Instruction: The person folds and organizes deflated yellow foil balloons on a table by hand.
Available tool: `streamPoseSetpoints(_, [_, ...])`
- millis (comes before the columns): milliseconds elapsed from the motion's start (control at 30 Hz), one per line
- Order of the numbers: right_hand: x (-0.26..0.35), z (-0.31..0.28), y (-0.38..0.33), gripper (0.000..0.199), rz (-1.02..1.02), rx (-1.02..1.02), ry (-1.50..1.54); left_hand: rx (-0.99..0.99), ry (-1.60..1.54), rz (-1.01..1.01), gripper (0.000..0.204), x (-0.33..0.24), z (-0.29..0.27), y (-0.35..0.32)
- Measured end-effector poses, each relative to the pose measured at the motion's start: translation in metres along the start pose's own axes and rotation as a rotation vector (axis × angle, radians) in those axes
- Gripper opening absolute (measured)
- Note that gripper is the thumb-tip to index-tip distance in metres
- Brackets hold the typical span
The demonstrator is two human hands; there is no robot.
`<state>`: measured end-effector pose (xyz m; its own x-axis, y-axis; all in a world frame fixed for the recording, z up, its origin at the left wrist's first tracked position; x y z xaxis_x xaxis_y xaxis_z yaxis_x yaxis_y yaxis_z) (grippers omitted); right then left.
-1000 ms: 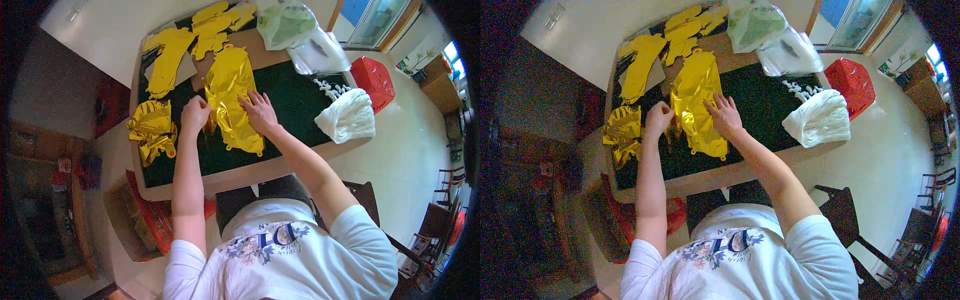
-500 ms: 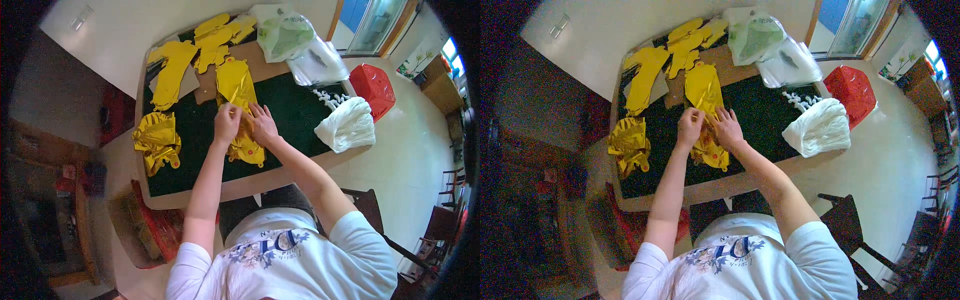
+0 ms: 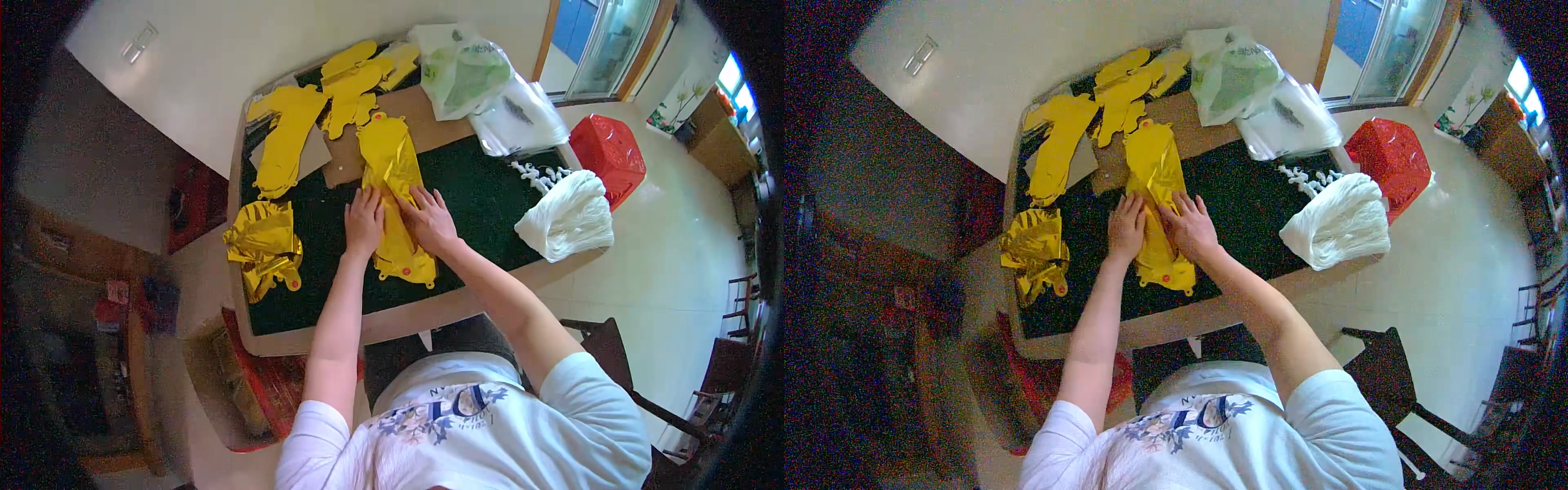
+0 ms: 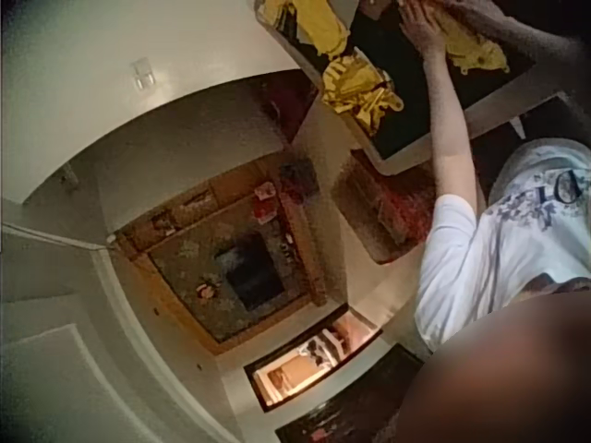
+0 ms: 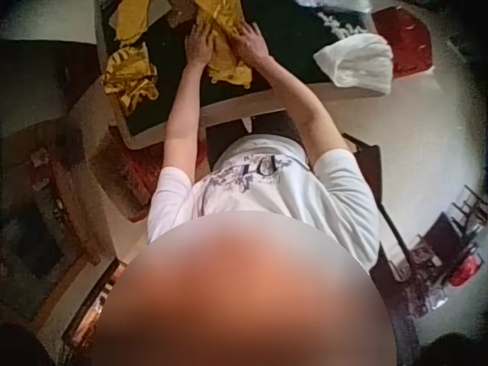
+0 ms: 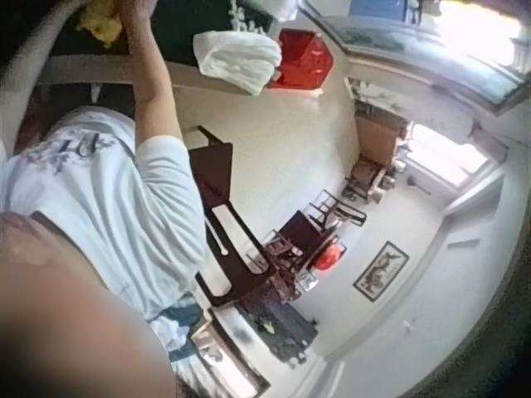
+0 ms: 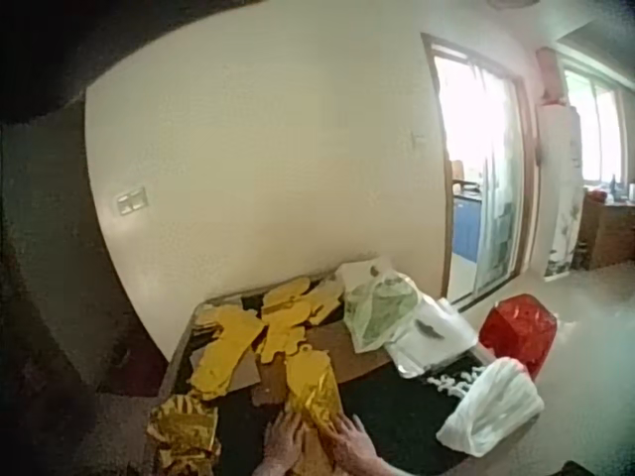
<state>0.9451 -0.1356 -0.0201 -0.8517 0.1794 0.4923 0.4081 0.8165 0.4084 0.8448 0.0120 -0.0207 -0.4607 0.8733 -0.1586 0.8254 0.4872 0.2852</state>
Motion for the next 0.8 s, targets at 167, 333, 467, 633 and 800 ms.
streamPoseSetpoints(167, [-0.001, -0.003, -0.001, 0.044, 0.045, 0.027, -0.009, 0.159, 0.147, 0.001, 0.038, -0.016, -0.016, -0.001])
streamPoseSetpoints(333, [0.006, -0.003, 0.0, 0.048, 0.048, 0.066, 0.005, -0.205, -0.048, -0.118, 0.031, 0.011, -0.008, 0.006])
streamPoseSetpoints(467, [-0.002, -0.001, -0.001, 0.047, 0.045, 0.061, -0.008, -0.253, -0.134, -0.308, 0.022, 0.023, -0.011, 0.005])
streamPoseSetpoints(633, [0.004, -0.003, 0.002, 0.045, 0.062, 0.078, -0.013, -0.224, -0.219, -0.277, 0.026, 0.039, -0.014, 0.028])
streamPoseSetpoints(800, [-0.003, -0.003, 0.0, 0.045, 0.057, 0.066, -0.033, 0.05, -0.103, -0.123, 0.027, 0.015, -0.014, 0.059])
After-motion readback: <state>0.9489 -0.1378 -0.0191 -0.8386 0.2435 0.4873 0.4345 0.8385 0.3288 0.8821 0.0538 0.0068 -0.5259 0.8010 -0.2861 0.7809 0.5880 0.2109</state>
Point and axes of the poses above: each hand's wrist, its own y-axis towards the middle knuckle, its own z-axis out of the palm, x = y × z, the point moved 1 cm from there along y, towards the middle knuckle, and after that the axes turned 14 degrees about y, right-handed, at the moved point
